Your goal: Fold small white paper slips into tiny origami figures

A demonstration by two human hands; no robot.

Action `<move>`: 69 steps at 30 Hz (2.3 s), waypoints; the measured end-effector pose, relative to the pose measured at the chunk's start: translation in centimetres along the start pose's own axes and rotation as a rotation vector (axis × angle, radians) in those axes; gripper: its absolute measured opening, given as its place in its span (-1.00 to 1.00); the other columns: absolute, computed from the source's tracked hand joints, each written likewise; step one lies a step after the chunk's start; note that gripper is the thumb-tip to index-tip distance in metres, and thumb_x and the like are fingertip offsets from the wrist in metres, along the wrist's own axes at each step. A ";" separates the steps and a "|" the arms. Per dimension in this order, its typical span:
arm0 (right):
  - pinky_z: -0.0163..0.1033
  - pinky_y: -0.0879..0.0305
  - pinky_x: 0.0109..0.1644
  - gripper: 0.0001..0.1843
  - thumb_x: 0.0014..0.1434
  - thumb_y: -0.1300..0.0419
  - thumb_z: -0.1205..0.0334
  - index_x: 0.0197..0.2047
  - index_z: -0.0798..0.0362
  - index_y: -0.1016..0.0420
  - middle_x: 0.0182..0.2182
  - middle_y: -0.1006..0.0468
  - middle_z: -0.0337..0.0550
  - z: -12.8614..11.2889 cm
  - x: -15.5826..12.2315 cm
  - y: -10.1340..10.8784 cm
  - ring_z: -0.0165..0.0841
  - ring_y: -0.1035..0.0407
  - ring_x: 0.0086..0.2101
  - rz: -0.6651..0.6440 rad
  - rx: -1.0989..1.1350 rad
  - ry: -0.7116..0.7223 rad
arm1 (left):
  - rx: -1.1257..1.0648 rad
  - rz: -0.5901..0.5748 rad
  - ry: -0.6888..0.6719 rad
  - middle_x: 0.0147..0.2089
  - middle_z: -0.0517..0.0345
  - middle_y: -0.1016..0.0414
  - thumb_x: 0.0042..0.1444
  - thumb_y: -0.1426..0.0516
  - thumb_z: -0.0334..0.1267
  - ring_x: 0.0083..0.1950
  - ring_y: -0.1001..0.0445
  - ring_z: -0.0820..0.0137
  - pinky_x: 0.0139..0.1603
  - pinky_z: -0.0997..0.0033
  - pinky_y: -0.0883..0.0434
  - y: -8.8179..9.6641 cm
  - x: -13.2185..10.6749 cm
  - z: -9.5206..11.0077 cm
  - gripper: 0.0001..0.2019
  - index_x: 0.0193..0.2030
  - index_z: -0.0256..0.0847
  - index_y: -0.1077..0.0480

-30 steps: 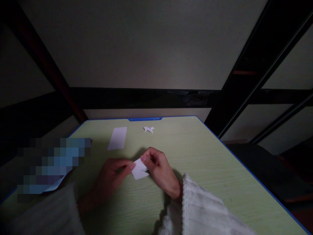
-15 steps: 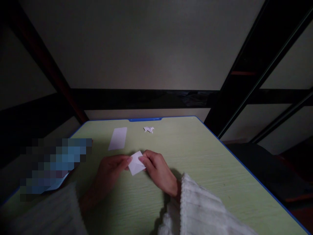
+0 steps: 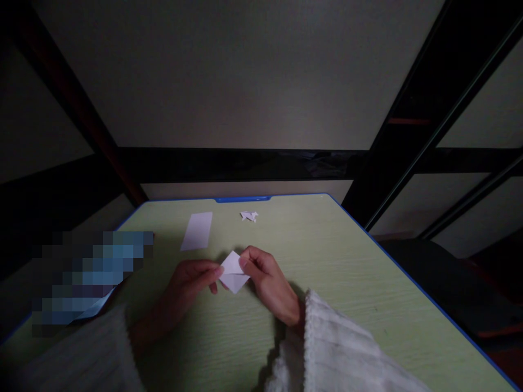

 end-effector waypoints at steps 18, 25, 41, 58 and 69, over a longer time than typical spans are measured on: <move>-0.40 0.00 -0.55 -0.77 -0.07 -0.06 0.16 -0.61 0.11 -0.16 -0.67 -0.15 -0.33 1.1 -0.9 -2.3 -0.52 -0.10 -0.60 -0.384 0.170 -0.133 | -0.116 -0.336 -0.009 -0.70 0.31 -0.22 -0.08 0.02 -0.32 -0.63 -0.24 0.55 -0.58 0.58 -0.17 -2.2 -0.7 0.0 -0.83 -0.64 -0.26 -0.19; -0.38 -0.04 -0.53 -0.83 -0.10 -0.06 0.24 -0.60 0.14 -0.19 -0.63 -0.36 -0.21 1.4 -0.9 -2.3 -0.47 -0.23 -0.58 -0.380 0.360 -0.148 | -0.247 -0.350 0.001 -0.71 0.30 -0.26 -0.07 -0.01 -0.29 -0.65 -0.27 0.55 -0.60 0.57 -0.19 -2.4 -0.7 -0.2 -0.81 -0.64 -0.27 -0.21; -0.44 0.10 -0.57 -0.85 -0.08 -0.04 0.32 -0.62 0.16 -0.21 -0.69 -0.15 -0.37 0.9 -0.2 -1.4 -0.58 0.00 -0.63 -0.235 0.211 -0.067 | -0.188 -0.225 0.067 -0.66 0.36 -0.01 -0.06 0.00 -0.19 -0.60 0.00 0.59 -0.60 0.58 0.00 -2.0 -0.2 -1.7 -0.74 -0.66 -0.25 -0.11; -0.45 -0.12 -0.51 -0.80 -0.05 -0.08 0.23 -0.59 0.17 -0.29 -0.67 -0.34 -0.26 0.5 0.3 -1.1 -0.57 -0.22 -0.62 -0.171 0.780 -0.120 | -0.550 0.100 0.274 -0.64 0.34 -0.16 -0.29 -0.12 -0.20 -0.59 -0.18 0.54 -0.57 0.54 -0.17 -0.7 -0.2 -2.1 -0.81 -0.61 -0.19 -0.15; -0.46 0.15 -0.66 -0.84 -0.07 -0.18 0.25 -0.49 0.16 -0.27 -0.74 -0.21 -0.42 1.6 0.3 -0.6 -0.64 -0.02 -0.72 -0.102 0.336 -0.093 | -0.239 -0.002 0.108 -0.68 0.36 -0.03 -0.11 -0.04 -0.19 -0.61 -0.04 0.58 -0.61 0.58 -0.04 -0.7 0.2 -1.7 -0.73 -0.69 -0.23 -0.07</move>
Point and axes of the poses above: each hand's wrist, its own x-axis towards the middle knuckle, its own y-axis out of the back of the hand, z = x × y, the point moved 7 cm from there along x, towards the middle knuckle
